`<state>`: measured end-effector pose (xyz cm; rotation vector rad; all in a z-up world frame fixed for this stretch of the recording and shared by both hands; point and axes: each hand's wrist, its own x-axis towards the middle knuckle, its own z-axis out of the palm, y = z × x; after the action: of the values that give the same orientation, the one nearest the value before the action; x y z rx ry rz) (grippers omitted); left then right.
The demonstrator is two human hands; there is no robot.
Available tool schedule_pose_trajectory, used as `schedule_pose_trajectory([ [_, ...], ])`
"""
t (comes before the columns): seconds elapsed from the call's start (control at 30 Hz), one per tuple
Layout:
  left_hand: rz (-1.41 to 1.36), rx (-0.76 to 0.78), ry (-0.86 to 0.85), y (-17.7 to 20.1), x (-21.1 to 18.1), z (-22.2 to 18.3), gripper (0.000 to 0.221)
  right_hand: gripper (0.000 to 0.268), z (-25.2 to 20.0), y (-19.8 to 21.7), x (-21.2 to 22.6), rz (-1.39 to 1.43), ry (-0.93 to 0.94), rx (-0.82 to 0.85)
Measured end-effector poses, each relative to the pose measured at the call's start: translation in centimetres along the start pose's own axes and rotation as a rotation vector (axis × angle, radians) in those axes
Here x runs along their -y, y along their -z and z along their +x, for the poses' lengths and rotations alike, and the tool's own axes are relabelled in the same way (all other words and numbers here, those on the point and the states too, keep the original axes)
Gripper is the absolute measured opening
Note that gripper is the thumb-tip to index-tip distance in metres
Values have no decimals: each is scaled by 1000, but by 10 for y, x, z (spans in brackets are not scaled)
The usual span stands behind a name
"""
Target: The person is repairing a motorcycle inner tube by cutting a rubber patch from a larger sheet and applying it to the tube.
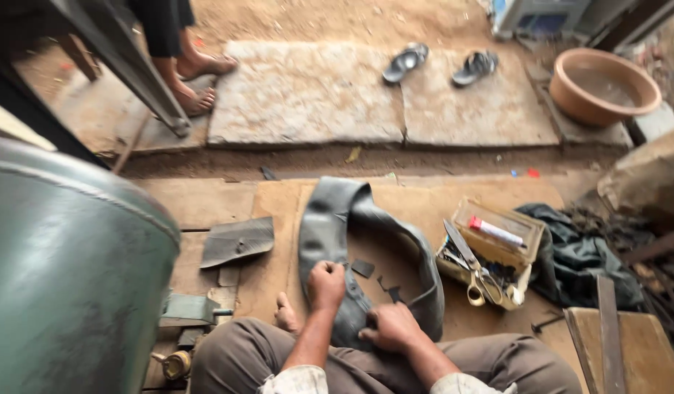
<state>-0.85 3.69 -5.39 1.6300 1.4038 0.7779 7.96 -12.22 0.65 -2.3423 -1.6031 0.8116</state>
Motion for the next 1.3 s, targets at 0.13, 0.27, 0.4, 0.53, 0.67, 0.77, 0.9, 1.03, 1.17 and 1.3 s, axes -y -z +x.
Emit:
schedule_pose_trajectory([
  [0.13,17,19,26,4,2,-13,27,52,-7,-12,0,-180,-35,195],
  [0.27,31,9,18,13,-8,-23,26,56,-18,-22,8,-339,-28,1],
  [0.4,29,-21,4,21,-24,-30,25,63,-33,15,63,-393,-310,194],
  [0.53,18,-16,-62,35,-33,-34,24,69,37,-46,7,-376,-212,524],
  [0.67,31,-9,-33,44,-3,-26,27,64,5,-44,25,-340,-238,412],
  [0.77,-51,10,68,44,2,-7,28,58,-9,-21,31,-337,-289,178],
  [0.9,94,213,16,75,-63,-6,26,40,5,-22,6,104,-320,-93],
  [1.03,480,546,-31,77,-110,19,29,31,33,-28,-31,860,-186,-247],
  [1.17,674,653,-105,56,-91,33,33,34,32,0,-16,830,-64,-232],
  [1.3,654,722,-9,40,-74,36,43,33,37,-5,-13,902,-87,-244],
])
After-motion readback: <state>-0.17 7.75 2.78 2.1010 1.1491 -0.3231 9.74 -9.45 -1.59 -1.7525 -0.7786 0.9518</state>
